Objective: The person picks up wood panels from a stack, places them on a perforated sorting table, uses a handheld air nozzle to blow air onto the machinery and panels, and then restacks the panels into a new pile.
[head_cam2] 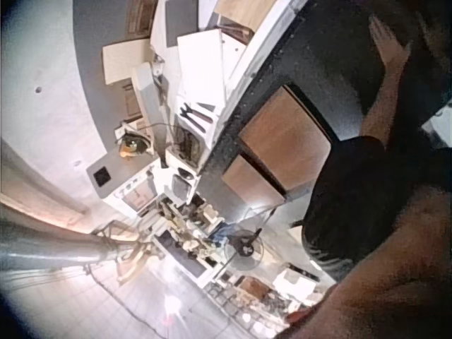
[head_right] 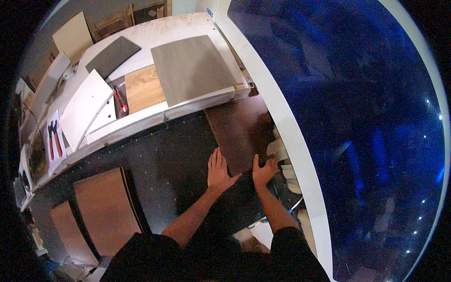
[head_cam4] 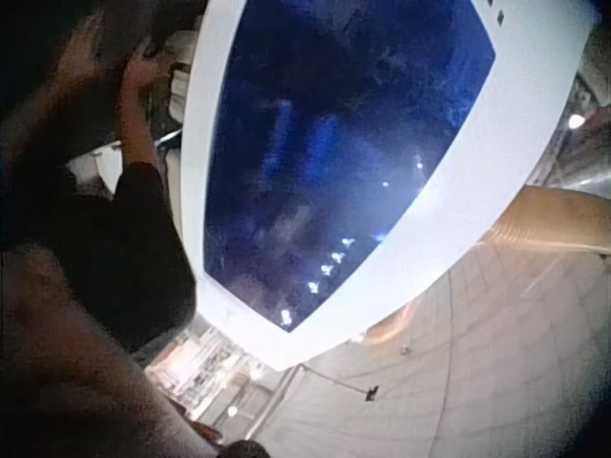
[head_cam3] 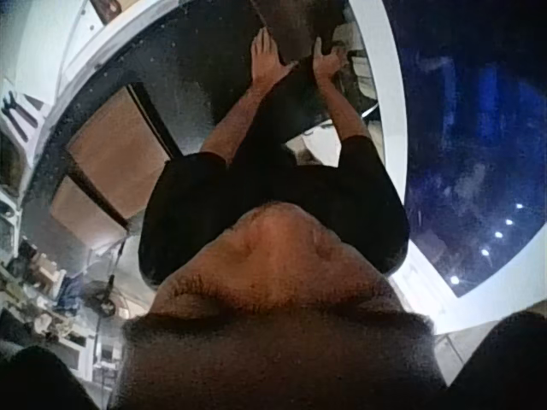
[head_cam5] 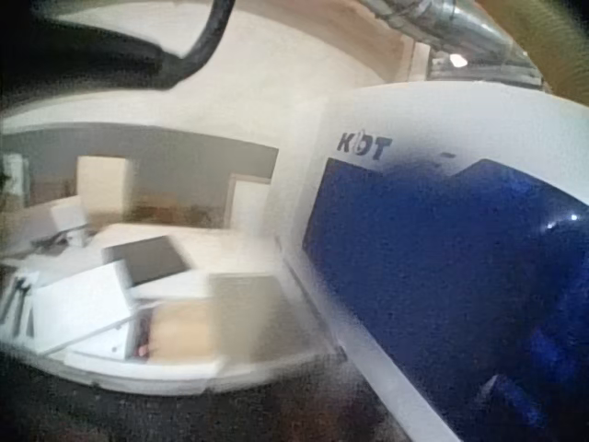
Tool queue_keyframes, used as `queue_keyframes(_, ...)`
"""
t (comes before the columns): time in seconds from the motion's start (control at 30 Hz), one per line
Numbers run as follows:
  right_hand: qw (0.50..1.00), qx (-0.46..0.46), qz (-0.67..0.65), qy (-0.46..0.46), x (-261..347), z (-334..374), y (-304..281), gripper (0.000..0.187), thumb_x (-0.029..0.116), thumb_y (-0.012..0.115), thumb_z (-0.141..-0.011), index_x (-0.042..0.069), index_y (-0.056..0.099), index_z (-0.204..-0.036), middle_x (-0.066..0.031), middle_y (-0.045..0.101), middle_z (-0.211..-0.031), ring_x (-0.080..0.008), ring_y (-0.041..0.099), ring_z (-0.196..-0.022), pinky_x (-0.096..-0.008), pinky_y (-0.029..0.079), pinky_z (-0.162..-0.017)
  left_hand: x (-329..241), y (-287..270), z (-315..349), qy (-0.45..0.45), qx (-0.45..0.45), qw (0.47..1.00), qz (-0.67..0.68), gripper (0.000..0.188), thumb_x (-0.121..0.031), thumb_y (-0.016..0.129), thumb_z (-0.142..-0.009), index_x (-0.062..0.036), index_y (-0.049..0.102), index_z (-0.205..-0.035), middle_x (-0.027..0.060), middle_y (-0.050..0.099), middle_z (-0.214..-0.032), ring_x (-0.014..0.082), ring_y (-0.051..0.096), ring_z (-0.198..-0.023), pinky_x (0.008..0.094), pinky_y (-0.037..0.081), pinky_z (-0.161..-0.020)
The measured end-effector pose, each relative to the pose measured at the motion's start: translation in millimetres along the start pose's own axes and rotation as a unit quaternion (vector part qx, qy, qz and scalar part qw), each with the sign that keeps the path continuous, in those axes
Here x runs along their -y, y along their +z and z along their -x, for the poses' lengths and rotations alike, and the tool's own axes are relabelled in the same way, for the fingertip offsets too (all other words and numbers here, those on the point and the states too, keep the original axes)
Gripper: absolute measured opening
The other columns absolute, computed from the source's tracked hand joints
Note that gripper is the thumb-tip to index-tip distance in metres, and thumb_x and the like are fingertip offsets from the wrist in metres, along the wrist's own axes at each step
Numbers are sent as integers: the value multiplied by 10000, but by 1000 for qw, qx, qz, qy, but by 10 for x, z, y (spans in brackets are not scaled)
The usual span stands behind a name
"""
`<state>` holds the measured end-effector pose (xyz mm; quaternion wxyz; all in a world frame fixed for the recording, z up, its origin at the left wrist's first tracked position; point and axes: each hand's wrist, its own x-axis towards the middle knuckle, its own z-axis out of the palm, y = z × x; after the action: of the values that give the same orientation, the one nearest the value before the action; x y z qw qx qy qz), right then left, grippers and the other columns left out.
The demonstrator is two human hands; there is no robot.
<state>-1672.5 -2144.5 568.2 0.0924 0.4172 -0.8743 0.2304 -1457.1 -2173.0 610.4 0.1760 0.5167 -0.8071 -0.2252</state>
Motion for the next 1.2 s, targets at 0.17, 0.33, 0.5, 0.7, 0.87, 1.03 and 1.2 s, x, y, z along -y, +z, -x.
queue_keyframes(0.17, 998, -60, 0, -12, -33, 35, 81, 773, 562, 690, -954, -176, 665, -1183, -355, 527, -1475, -492, 475, -1395, -636, 348, -1152, 1, -66, 38, -5, -22, 999, 31, 1074, -575, 788, -841, 148, 377, -1521, 271, 245, -1680, 385, 187, -1588, 506, 158, -1305)
queue_keyframes(0.33, 987, -140, 52, -62, 45, 55, 134, 624, 493, 707, -947, -122, 680, -1049, -262, 608, -1240, -474, 555, -1208, -605, 398, -1071, -11, -86, 56, -8, -41, 999, 28, 1078, -555, 816, -813, 122, 381, -1530, 243, 255, -1686, 369, 200, -1590, 490, 156, -1307)
queue_keyframes(0.5, 980, -174, 7, -101, -39, 1, -1, 460, 404, 792, -860, -32, 649, -887, -218, 618, -927, -458, 573, -959, -557, 411, -874, -429, -360, -93, -102, -53, 963, 245, 1054, -366, 963, -657, 12, 431, -1484, 239, 486, -1498, 414, 425, -1423, 510, 316, -1215)
queue_keyframes(0.7, 990, -119, -43, -59, 118, -90, -61, 569, 402, 815, -826, -84, 676, -1088, -315, 619, -1229, -506, 574, -1155, -572, 447, -980, -307, 224, -17, -44, -201, 977, 62, 1177, -441, 955, -664, 19, 347, -1560, 263, 381, -1617, 447, 361, -1487, 557, 283, -1234)
queue_keyframes(0.87, 1000, -20, -9, -5, 81, 5, -189, 759, 490, 743, -913, -191, 625, -1228, -373, 523, -1436, -506, 457, -1399, -581, 356, -1151, -541, 411, 155, -102, -210, 972, 18, 989, -456, 923, -719, 46, 494, -1455, 179, 459, -1597, 386, 409, -1480, 539, 312, -1234)
queue_keyframes(1.03, 1000, -14, -24, 10, 129, 8, -270, 807, 534, 695, -940, -199, 612, -1269, -370, 498, -1475, -493, 419, -1439, -586, 354, -1151, -643, 557, 228, -138, -309, 939, 59, 763, -326, 979, -662, 11, 620, -1245, 139, 643, -1376, 373, 543, -1346, 520, 384, -1183)
queue_keyframes(1.2, 998, 18, -48, 45, 139, -39, -236, 859, 597, 627, -967, -188, 603, -1314, -352, 427, -1563, -446, 323, -1533, -556, 287, -1231, -674, 557, 220, -152, -325, 933, 38, 788, -353, 982, -653, -5, 622, -1260, 129, 650, -1360, 351, 557, -1334, 502, 399, -1167)
